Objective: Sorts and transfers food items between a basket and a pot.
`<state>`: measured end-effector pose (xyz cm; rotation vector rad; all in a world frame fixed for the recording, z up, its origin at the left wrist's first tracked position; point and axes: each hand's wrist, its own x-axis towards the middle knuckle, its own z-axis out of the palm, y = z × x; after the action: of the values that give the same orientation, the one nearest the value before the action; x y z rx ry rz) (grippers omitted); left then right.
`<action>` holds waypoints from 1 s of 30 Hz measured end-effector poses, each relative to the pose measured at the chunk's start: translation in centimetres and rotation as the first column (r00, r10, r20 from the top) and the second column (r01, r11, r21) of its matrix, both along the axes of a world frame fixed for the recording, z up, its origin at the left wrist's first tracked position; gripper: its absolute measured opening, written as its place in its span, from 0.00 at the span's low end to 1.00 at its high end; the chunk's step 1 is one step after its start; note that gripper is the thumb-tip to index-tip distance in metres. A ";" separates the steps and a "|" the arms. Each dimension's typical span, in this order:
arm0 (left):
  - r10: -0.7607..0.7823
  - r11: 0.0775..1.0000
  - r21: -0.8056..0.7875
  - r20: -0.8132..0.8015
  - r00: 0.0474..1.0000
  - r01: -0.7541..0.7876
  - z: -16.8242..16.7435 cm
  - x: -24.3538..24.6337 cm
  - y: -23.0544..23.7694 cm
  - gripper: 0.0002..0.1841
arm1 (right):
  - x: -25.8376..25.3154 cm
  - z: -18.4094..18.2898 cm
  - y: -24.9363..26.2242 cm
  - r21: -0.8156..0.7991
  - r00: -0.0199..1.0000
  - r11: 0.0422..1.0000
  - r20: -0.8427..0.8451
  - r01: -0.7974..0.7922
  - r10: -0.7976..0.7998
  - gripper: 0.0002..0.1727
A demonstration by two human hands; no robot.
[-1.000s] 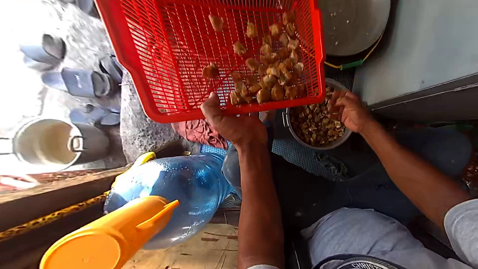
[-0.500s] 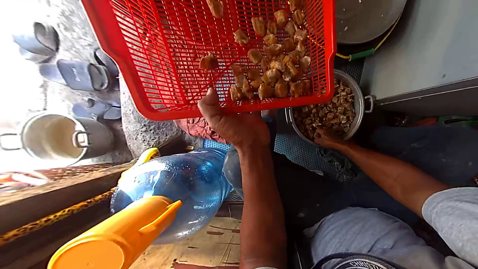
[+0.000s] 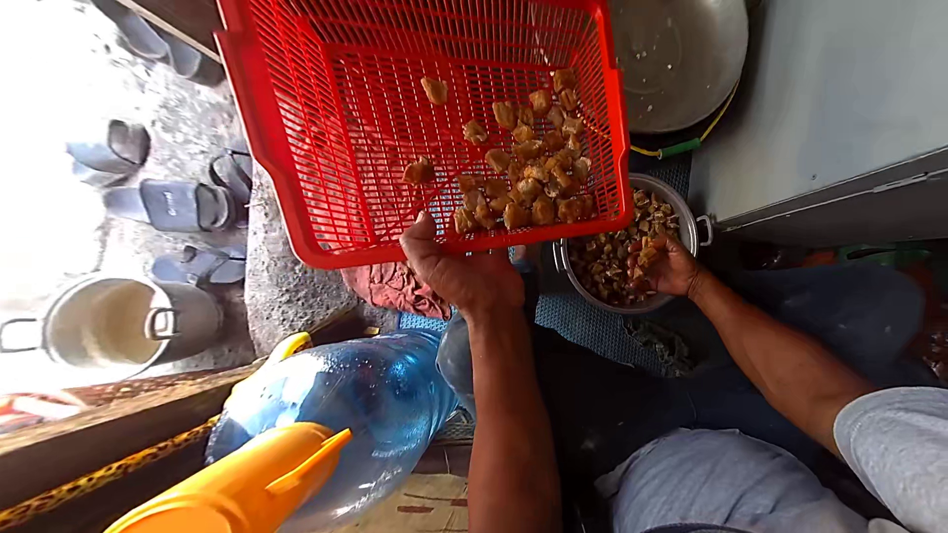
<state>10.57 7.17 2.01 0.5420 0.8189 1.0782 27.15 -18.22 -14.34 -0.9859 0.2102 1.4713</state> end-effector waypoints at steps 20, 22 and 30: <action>-0.034 0.998 -0.051 0.002 0.999 0.034 -0.5 -0.5 -0.2 0.19 | 0.0 15.0 0.4 0.535 0.947 0.798 -0.013 0.278 -0.321 0.32; -0.035 0.998 -0.051 -0.004 0.999 0.035 -0.2 -0.5 -0.3 0.18 | 0.0 16.6 1.5 0.575 0.946 0.780 0.031 0.247 -0.323 0.32; -0.058 0.996 -0.075 -0.023 0.998 0.056 -0.2 -0.2 -0.5 0.18 | -0.3 21.9 11.9 0.602 0.874 0.798 0.389 -0.001 -0.292 0.30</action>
<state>10.39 6.71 1.82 0.5136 0.8575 0.9868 26.90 -6.33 7.56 -0.7501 -0.4944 1.0042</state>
